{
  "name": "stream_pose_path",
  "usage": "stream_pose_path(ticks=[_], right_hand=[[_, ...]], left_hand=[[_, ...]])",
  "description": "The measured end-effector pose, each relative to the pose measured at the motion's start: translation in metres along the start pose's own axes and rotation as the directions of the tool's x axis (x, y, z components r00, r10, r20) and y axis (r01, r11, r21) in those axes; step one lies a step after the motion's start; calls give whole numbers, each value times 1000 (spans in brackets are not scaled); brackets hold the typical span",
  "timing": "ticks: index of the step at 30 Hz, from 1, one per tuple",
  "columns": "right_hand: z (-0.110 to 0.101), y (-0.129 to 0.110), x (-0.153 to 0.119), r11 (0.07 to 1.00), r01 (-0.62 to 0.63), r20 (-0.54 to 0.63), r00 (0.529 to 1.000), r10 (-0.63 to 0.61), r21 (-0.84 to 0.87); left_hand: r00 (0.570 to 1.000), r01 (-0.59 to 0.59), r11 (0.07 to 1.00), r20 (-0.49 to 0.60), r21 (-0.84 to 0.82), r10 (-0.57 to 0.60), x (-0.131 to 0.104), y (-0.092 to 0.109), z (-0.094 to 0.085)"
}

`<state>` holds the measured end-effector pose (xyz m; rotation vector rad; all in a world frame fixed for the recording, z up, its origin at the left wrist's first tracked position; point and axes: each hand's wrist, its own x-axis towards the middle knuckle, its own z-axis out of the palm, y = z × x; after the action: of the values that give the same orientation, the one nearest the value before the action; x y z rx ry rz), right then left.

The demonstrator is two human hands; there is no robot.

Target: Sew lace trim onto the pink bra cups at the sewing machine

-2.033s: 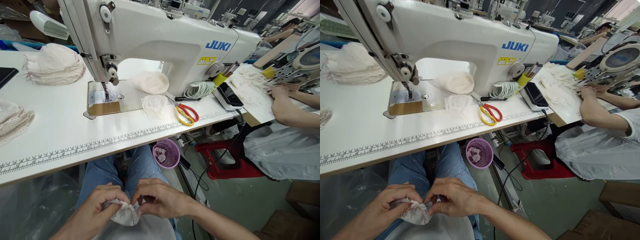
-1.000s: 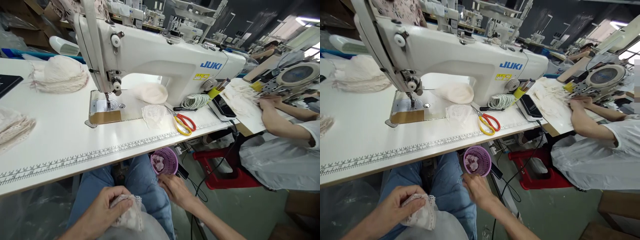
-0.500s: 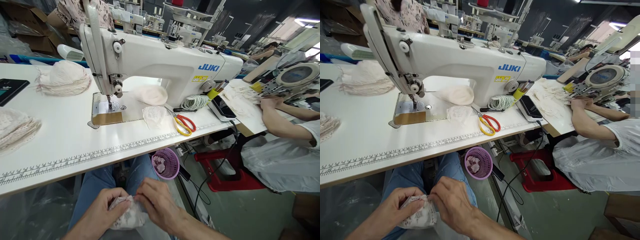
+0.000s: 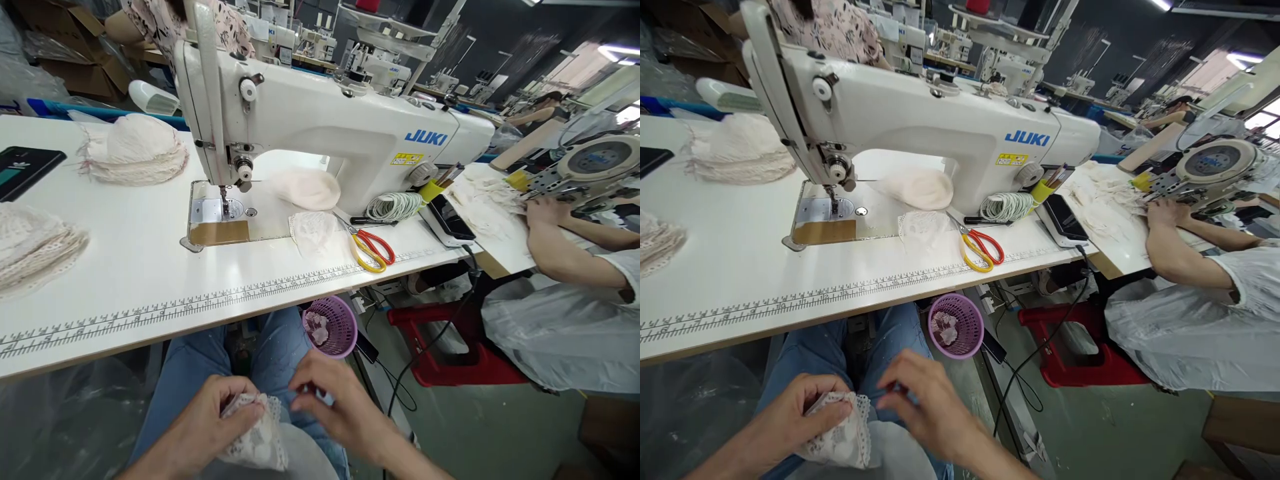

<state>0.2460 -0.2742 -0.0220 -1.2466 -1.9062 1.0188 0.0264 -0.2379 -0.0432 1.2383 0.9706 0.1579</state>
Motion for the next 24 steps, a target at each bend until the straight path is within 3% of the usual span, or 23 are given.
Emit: stream_pose_path(ticks=[4, 10, 14, 16, 20, 22, 24], right_hand=[[14, -15, 9, 970, 185, 127, 978, -166, -157], [19, -8, 12, 928, 149, 68, 989, -133, -341], [26, 17, 10, 777, 212, 202, 973, -112, -593], [26, 39, 7, 736, 162, 237, 971, -2, -657], [5, 84, -6, 709, -44, 125, 975, 185, -704], [-10, 89, -12, 700, -132, 78, 963, 259, -702], [-21, 77, -15, 713, -166, 72, 954, 291, -681]], left_hand=[[1000, 10, 997, -1, 78, -9, -2, 13, 3], [998, -13, 993, 63, 121, 5, -5, 11, 2], [998, 26, 992, 57, 121, -34, -9, 6, 2], [996, 83, 991, 9, 109, -84, -11, 4, 1], [998, 59, 998, 28, 26, -60, -9, 1, -1], [999, 15, 1000, 39, 13, -16, -4, -1, -3], [1000, -23, 999, 14, 33, 23, 0, 0, -4]])
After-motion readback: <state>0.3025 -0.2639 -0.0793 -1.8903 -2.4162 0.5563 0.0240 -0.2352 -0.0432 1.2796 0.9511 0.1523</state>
